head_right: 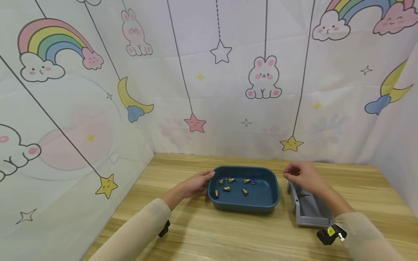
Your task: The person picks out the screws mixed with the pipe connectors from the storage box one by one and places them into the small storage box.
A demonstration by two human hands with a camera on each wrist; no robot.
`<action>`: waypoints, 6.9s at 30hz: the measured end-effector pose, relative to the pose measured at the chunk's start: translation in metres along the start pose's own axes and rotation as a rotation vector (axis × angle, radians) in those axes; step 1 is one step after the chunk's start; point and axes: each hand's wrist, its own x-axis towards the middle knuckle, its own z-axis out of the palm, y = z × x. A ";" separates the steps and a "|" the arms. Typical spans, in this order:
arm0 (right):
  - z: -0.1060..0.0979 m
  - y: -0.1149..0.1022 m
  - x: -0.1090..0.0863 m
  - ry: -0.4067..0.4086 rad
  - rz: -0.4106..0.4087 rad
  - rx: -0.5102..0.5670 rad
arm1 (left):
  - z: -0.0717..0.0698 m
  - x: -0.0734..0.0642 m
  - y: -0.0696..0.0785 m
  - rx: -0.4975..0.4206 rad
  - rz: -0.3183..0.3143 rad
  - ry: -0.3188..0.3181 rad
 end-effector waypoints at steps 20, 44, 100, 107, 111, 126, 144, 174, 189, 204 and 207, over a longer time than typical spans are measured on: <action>0.019 -0.022 0.017 0.002 -0.042 0.047 | 0.000 -0.001 -0.001 -0.011 0.006 -0.008; 0.049 -0.039 0.038 -0.014 -0.088 0.082 | 0.002 0.000 0.000 0.013 0.004 0.004; 0.126 -0.083 0.082 -0.139 -0.130 0.243 | 0.000 -0.004 0.006 0.101 -0.015 0.031; 0.133 -0.085 0.086 -0.152 -0.121 0.242 | -0.001 -0.003 0.005 0.074 -0.014 0.023; 0.137 -0.086 0.087 -0.155 -0.110 0.248 | -0.001 -0.003 0.004 0.061 -0.013 0.018; 0.151 -0.091 0.090 -0.127 -0.027 0.231 | -0.001 -0.002 0.004 0.022 -0.008 -0.016; 0.161 -0.095 0.089 -0.124 0.067 0.198 | -0.003 -0.001 0.004 0.054 -0.010 -0.009; 0.170 -0.091 0.092 -0.087 0.007 0.030 | -0.003 0.003 0.002 0.065 -0.027 0.009; 0.174 -0.089 0.093 -0.083 -0.030 -0.025 | -0.002 0.001 0.003 0.042 -0.021 0.007; 0.173 -0.090 0.089 -0.129 -0.030 0.024 | -0.001 0.001 0.002 0.016 -0.012 0.005; 0.173 -0.091 0.088 -0.129 -0.020 0.023 | -0.001 0.001 0.002 0.017 -0.010 0.010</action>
